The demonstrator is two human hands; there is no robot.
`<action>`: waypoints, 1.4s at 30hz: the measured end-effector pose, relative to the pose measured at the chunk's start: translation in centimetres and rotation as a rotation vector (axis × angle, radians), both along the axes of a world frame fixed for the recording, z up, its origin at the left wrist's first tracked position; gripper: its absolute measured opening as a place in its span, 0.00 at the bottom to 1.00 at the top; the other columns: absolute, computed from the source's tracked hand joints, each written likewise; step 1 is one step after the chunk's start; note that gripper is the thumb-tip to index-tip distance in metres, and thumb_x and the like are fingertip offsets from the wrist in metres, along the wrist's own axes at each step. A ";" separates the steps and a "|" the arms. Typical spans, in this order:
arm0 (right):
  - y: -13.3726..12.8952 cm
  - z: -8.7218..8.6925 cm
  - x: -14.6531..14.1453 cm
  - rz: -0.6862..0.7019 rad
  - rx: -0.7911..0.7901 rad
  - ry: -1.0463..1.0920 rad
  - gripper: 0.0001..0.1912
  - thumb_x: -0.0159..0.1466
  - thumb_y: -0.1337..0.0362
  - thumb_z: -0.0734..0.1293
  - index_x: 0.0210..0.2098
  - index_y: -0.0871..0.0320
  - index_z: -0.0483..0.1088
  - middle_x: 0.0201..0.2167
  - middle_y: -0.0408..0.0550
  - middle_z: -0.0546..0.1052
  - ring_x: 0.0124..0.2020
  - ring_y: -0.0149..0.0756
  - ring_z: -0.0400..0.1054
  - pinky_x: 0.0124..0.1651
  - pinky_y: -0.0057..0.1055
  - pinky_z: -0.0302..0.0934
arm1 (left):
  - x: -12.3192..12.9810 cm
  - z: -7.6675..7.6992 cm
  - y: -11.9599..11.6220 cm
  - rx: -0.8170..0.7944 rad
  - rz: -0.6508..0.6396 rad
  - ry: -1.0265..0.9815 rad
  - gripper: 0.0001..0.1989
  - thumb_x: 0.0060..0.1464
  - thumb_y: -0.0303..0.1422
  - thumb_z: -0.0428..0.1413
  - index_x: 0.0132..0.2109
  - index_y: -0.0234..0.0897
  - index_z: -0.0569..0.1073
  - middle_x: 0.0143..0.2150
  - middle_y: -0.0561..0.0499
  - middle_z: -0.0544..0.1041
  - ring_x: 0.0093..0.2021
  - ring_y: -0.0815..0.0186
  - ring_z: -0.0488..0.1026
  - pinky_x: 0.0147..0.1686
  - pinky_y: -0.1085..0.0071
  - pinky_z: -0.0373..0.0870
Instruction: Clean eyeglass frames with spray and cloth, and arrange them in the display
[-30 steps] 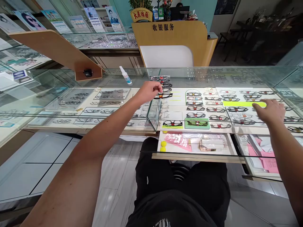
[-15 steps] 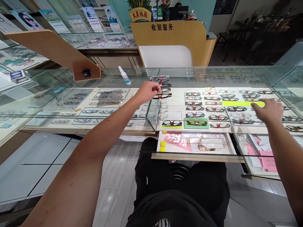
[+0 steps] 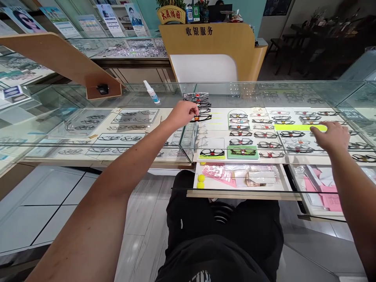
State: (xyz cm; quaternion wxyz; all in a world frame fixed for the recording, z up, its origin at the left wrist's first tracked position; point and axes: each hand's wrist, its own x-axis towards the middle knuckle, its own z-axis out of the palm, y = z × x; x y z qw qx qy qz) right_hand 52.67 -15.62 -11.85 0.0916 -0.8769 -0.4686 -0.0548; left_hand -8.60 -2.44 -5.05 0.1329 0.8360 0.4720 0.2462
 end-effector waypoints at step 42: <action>0.0 0.3 -0.3 0.008 0.004 0.009 0.47 0.68 0.37 0.55 0.73 0.63 0.70 0.76 0.71 0.69 0.74 0.72 0.61 0.74 0.62 0.57 | 6.7 -2.9 -17.6 -0.325 -0.704 0.124 0.09 0.75 0.35 0.54 0.46 0.42 0.78 0.55 0.42 0.84 0.58 0.54 0.80 0.58 0.56 0.69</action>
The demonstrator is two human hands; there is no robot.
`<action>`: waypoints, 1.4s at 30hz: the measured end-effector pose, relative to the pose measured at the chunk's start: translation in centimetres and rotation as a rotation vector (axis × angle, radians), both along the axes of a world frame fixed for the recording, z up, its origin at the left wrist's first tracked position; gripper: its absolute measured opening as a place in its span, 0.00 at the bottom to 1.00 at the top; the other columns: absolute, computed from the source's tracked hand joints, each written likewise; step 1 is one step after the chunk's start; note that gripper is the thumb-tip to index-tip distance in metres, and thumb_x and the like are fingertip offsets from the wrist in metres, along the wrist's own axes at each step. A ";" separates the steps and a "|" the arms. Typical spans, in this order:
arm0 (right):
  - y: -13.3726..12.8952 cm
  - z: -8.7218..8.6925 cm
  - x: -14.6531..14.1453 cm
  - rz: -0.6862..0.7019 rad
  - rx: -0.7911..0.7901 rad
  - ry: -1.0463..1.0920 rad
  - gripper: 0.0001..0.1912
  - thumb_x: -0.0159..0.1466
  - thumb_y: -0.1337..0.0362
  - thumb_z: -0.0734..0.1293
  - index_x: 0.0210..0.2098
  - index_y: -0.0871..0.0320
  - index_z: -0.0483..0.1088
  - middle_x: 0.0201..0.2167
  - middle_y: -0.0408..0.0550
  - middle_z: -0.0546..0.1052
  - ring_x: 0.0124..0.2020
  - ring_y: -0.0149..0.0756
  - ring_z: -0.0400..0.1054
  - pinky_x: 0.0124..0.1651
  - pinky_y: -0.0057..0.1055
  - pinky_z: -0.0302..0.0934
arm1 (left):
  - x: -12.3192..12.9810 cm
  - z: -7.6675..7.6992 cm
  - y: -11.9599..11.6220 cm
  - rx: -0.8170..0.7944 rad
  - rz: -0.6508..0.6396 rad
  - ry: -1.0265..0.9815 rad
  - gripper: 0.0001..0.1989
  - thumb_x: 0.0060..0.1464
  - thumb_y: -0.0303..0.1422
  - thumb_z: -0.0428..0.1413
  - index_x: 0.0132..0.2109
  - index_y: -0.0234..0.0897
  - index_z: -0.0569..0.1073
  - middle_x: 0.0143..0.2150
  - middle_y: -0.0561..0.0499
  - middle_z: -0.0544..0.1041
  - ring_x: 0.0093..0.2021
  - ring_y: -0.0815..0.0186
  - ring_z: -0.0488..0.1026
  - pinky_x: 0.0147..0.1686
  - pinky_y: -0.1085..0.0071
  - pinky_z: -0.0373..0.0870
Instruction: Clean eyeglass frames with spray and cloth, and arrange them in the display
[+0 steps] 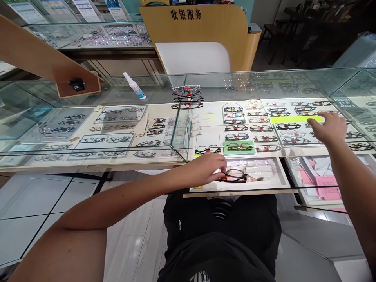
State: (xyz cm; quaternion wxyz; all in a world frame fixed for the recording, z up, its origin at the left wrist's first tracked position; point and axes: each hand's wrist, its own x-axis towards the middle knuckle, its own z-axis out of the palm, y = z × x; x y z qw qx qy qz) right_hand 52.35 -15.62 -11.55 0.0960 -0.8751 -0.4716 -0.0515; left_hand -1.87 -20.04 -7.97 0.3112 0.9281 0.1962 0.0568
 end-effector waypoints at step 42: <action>0.4 -0.1 0.0 -0.048 -0.002 -0.009 0.41 0.71 0.40 0.58 0.72 0.61 0.72 0.72 0.70 0.72 0.71 0.66 0.61 0.71 0.56 0.58 | 3.0 -11.8 13.9 0.421 0.632 0.431 0.15 0.68 0.29 0.55 0.52 0.32 0.85 0.65 0.29 0.75 0.71 0.39 0.62 0.68 0.44 0.57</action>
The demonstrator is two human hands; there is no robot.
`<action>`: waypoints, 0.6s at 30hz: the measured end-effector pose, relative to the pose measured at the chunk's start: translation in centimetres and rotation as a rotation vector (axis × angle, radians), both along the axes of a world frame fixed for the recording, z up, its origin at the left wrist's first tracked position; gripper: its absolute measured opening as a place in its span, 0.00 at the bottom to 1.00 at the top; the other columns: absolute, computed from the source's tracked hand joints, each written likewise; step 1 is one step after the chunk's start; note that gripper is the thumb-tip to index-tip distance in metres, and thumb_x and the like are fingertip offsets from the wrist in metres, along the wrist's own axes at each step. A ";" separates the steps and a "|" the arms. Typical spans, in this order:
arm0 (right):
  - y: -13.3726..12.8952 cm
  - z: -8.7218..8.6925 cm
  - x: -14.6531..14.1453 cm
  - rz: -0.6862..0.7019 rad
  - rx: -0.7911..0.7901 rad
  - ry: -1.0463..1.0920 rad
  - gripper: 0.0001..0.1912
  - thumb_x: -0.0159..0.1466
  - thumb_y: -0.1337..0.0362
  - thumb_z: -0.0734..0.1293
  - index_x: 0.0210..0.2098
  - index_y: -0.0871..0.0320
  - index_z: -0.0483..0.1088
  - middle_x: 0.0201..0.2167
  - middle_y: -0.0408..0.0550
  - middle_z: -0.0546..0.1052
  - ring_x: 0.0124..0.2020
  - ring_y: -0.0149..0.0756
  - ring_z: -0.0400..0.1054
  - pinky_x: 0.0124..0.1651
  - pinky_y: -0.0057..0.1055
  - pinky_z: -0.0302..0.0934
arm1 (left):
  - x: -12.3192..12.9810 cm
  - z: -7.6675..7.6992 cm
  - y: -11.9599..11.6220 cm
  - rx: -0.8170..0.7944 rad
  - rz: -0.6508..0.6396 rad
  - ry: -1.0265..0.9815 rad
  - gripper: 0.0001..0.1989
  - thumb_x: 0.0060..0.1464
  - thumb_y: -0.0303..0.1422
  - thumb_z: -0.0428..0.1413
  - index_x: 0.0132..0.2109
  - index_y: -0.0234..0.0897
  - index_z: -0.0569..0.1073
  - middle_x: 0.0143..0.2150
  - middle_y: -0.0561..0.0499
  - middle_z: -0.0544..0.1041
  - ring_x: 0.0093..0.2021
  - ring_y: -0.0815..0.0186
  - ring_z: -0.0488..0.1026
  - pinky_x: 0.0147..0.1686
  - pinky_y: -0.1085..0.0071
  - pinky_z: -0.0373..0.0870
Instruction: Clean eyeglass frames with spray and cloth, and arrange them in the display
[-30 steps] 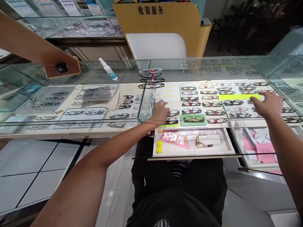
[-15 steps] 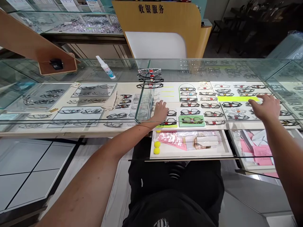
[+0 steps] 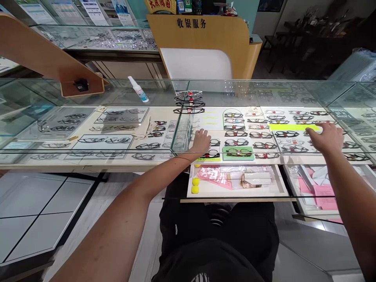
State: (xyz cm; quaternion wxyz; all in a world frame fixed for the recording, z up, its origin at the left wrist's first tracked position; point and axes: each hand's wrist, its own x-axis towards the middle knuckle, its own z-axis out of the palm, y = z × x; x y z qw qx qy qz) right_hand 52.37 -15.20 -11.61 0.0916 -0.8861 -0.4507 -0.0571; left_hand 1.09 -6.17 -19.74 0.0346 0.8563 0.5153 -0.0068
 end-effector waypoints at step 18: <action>0.1 -0.4 0.3 -0.010 -0.020 -0.031 0.40 0.73 0.43 0.58 0.74 0.62 0.71 0.74 0.73 0.70 0.73 0.68 0.61 0.70 0.59 0.59 | -14.3 16.3 -11.4 -0.379 -0.075 -0.522 0.21 0.70 0.54 0.54 0.38 0.45 0.81 0.37 0.50 0.83 0.40 0.58 0.80 0.40 0.65 0.71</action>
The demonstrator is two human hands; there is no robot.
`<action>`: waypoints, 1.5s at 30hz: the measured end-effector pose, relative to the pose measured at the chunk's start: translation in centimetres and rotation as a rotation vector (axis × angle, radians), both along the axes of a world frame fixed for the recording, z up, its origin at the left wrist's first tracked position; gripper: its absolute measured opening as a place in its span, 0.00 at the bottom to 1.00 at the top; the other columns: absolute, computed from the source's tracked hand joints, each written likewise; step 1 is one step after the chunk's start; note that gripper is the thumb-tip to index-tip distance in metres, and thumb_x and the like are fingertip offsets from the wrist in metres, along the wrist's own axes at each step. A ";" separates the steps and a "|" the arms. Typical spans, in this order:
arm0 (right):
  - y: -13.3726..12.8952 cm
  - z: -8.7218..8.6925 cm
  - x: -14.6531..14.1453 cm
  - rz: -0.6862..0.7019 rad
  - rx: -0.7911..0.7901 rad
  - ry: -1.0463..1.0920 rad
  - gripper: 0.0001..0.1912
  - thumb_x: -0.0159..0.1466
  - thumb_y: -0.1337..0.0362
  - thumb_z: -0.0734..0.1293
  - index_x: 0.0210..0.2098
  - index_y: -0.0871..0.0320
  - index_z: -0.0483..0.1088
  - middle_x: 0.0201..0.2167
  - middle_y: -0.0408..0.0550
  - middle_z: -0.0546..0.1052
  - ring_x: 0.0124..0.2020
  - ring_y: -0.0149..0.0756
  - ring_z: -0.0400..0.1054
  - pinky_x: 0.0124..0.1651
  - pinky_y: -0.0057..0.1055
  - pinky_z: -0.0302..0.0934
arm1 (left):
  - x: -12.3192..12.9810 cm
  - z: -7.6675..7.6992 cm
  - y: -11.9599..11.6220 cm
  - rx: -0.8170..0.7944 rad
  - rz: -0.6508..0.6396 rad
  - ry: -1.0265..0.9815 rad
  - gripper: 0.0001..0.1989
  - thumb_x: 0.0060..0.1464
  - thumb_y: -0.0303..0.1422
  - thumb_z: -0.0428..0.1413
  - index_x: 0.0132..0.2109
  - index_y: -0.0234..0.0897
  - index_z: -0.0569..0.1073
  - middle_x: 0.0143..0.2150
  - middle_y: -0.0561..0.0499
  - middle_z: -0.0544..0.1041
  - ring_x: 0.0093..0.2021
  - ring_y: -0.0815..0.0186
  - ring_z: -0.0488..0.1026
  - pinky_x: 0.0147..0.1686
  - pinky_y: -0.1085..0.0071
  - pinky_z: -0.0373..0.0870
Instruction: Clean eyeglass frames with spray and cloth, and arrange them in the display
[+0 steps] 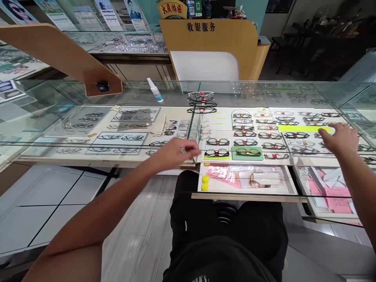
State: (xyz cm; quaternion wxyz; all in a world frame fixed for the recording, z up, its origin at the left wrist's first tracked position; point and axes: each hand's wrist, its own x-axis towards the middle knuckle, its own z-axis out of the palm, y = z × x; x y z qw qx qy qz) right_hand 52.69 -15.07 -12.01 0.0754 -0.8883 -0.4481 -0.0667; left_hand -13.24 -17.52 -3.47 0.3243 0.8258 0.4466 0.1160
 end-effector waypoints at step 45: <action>8.5 -6.9 -41.9 0.929 -0.496 0.082 0.24 0.82 0.58 0.56 0.56 0.58 0.83 0.55 0.60 0.83 0.51 0.49 0.78 0.52 0.41 0.61 | -15.3 -7.1 15.4 0.246 0.785 0.420 0.42 0.70 0.60 0.44 0.80 0.41 0.63 0.84 0.33 0.57 0.85 0.42 0.50 0.80 0.37 0.47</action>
